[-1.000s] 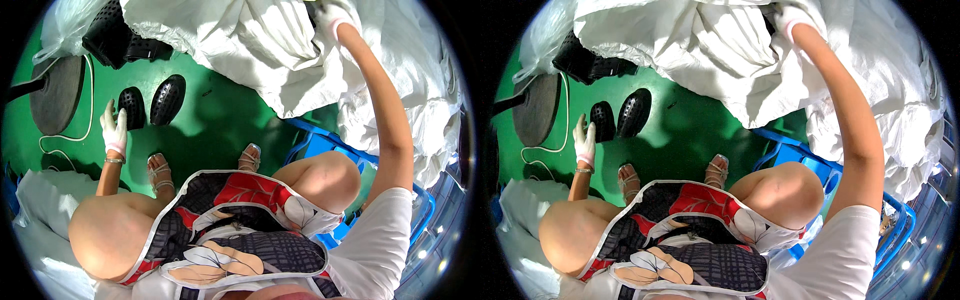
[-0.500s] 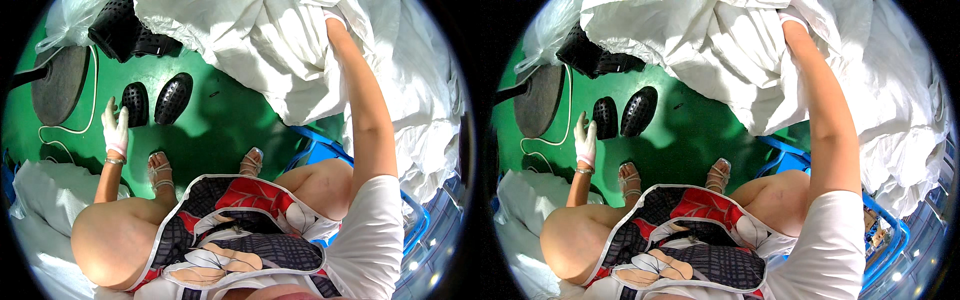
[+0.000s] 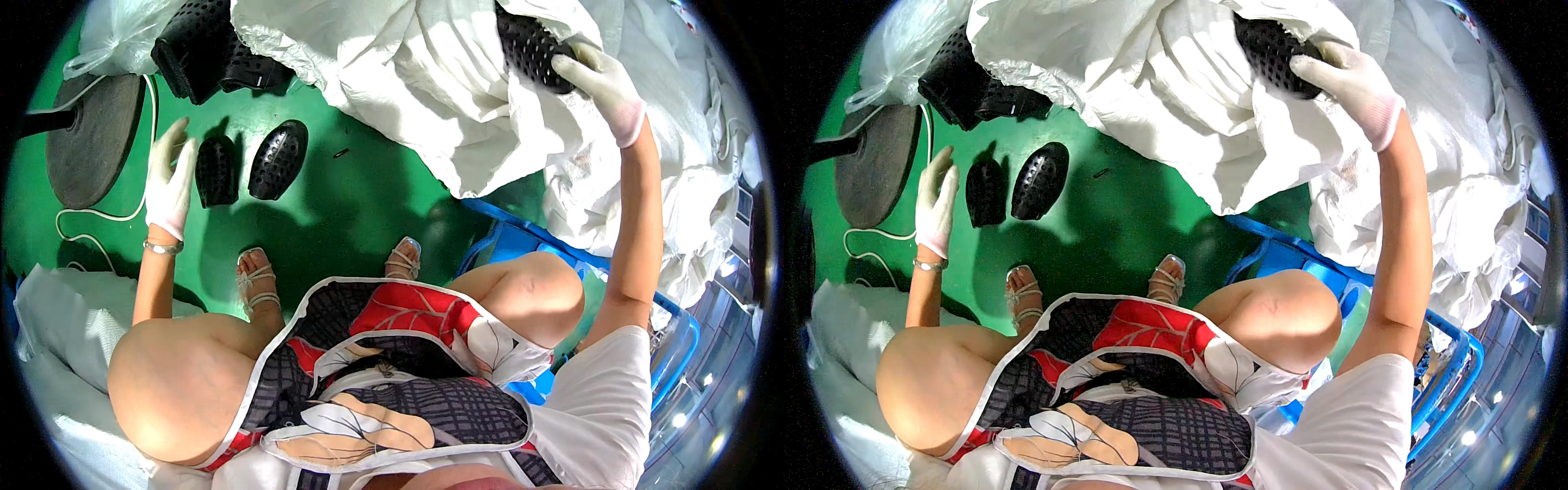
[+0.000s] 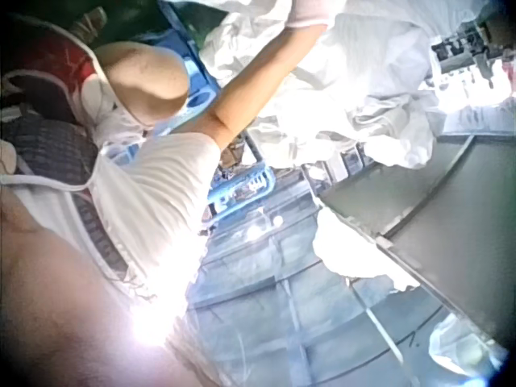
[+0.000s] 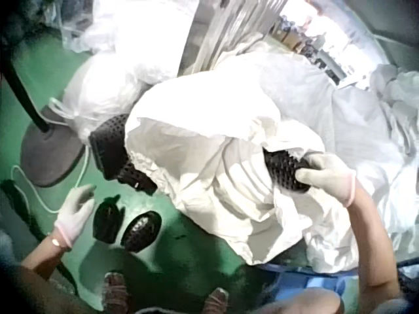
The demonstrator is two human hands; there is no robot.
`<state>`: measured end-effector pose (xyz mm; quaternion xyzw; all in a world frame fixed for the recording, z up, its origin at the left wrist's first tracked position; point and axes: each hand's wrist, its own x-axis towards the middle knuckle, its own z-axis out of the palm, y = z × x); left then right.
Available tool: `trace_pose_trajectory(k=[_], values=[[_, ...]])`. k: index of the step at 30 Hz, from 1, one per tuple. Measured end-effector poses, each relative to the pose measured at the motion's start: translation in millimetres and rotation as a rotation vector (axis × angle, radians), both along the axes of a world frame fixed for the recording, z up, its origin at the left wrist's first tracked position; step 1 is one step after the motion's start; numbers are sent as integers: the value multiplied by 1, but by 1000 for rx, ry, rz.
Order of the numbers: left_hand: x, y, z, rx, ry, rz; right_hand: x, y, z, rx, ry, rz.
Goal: The person picks up and handles several black shoe components one at a time from a workbench, turning them over by hand to check different sides before placing them back down or into a bag.
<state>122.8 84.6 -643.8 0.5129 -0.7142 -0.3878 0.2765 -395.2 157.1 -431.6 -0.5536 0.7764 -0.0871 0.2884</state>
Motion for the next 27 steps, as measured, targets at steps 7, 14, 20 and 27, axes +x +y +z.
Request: trace_pose_trajectory(k=[7, 14, 20, 27], values=[[-32, 6, 47, 370, 161, -244, 64, 33, 33, 62, -29, -82], [-64, 17, 63, -38, 167, -716, 165, -1, -48, 345, -267, 610], [-57, 64, 36, 303, 45, -711, 224, 0, -111, 415, -469, 376], [-56, 58, 14, 173, -345, -234, 188, -10, -120, 368, -246, 401]])
